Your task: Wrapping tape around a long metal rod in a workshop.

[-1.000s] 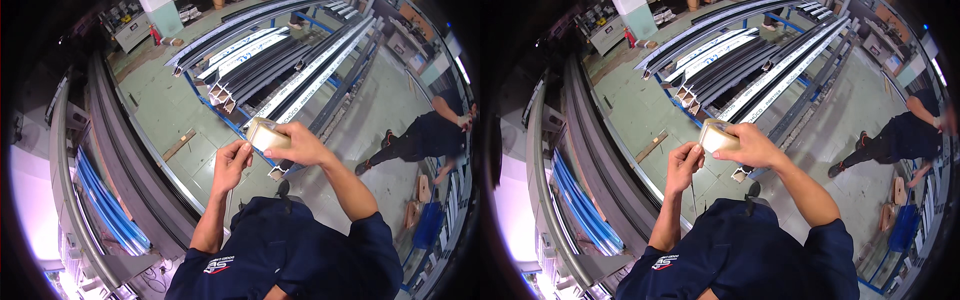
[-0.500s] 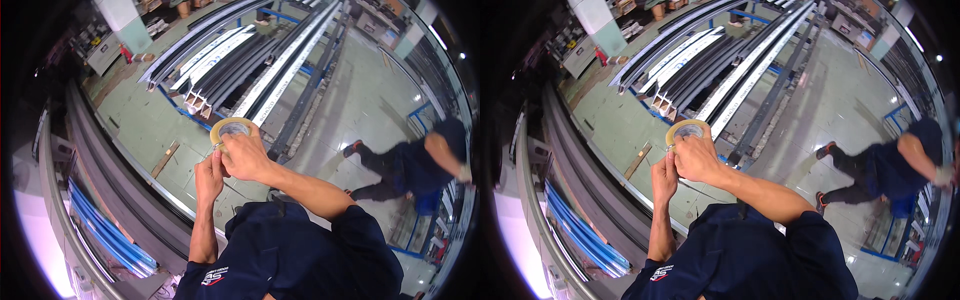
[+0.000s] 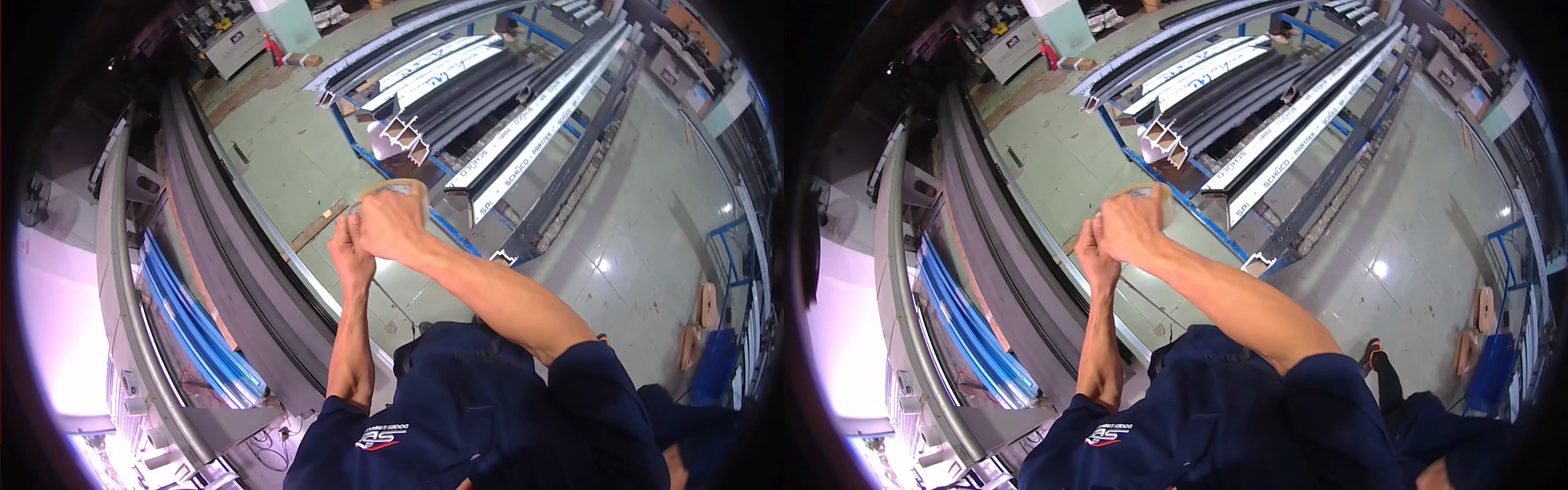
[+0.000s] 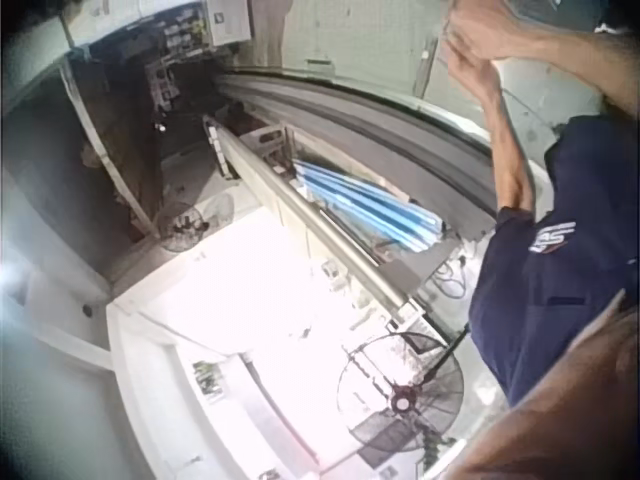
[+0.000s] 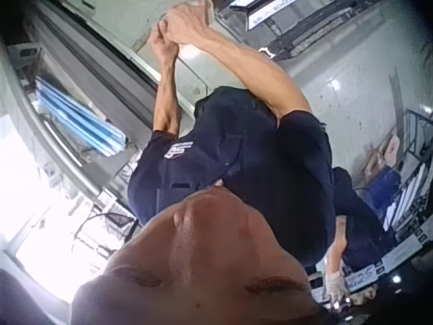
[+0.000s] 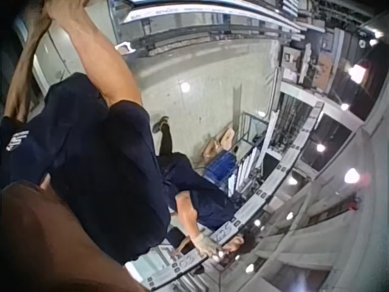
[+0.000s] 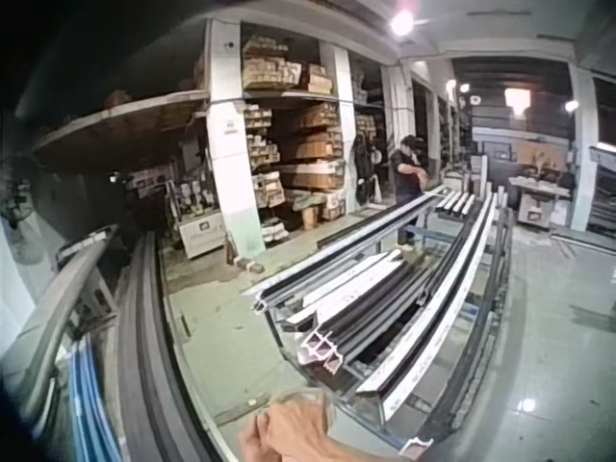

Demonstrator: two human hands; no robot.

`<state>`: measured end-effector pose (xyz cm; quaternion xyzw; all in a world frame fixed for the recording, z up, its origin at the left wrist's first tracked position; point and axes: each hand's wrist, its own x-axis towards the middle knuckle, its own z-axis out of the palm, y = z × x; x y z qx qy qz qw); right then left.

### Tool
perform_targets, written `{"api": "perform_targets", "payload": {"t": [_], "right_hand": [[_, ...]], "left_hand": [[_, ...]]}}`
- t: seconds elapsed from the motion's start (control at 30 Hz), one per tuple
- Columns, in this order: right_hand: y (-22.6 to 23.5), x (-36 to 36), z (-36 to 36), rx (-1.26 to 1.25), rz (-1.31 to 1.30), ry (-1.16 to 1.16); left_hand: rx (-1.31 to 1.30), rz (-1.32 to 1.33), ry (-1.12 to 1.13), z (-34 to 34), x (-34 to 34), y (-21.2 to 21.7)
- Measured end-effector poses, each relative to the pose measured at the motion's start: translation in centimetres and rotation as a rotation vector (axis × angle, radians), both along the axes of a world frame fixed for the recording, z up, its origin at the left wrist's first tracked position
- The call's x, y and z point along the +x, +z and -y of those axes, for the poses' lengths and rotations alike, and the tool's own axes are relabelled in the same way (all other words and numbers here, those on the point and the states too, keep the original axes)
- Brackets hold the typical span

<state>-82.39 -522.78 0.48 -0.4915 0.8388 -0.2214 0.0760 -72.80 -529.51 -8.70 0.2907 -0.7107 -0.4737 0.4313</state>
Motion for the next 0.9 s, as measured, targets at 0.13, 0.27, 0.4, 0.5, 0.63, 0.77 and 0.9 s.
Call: {"api": "perform_targets", "payload": {"t": [0.13,0.27,0.4,0.5,0.63,0.77,0.9], "right_hand": [[-0.6,2.2,3.5,0.149,0.08,0.027],[-2.8,3.8,5.9,0.171,0.087,0.032],[-7.7,1.5,7.6,0.266,-0.024,-0.066],[-12.1,1.5,5.8,0.302,0.059,-0.177],[-12.7,-5.2,-0.2,0.058,0.329,-0.178],[-9.7,-6.3,-3.0,0.004,0.338,-0.041],[-6.1,-11.3,-3.4,0.021,0.094,0.019]], "left_hand": [[0.038,-0.136,0.036,1.0,1.9,-0.9],[0.058,-0.187,0.036,3.2,4.0,-2.9],[-0.012,-0.05,-0.039,2.5,6.9,-2.3],[-0.023,-0.283,0.043,1.4,7.4,3.5],[0.153,-0.246,0.012,4.8,10.9,1.6],[0.075,-0.248,0.004,5.2,10.5,1.2],[-0.074,-0.257,0.016,6.2,7.8,3.1]]}}
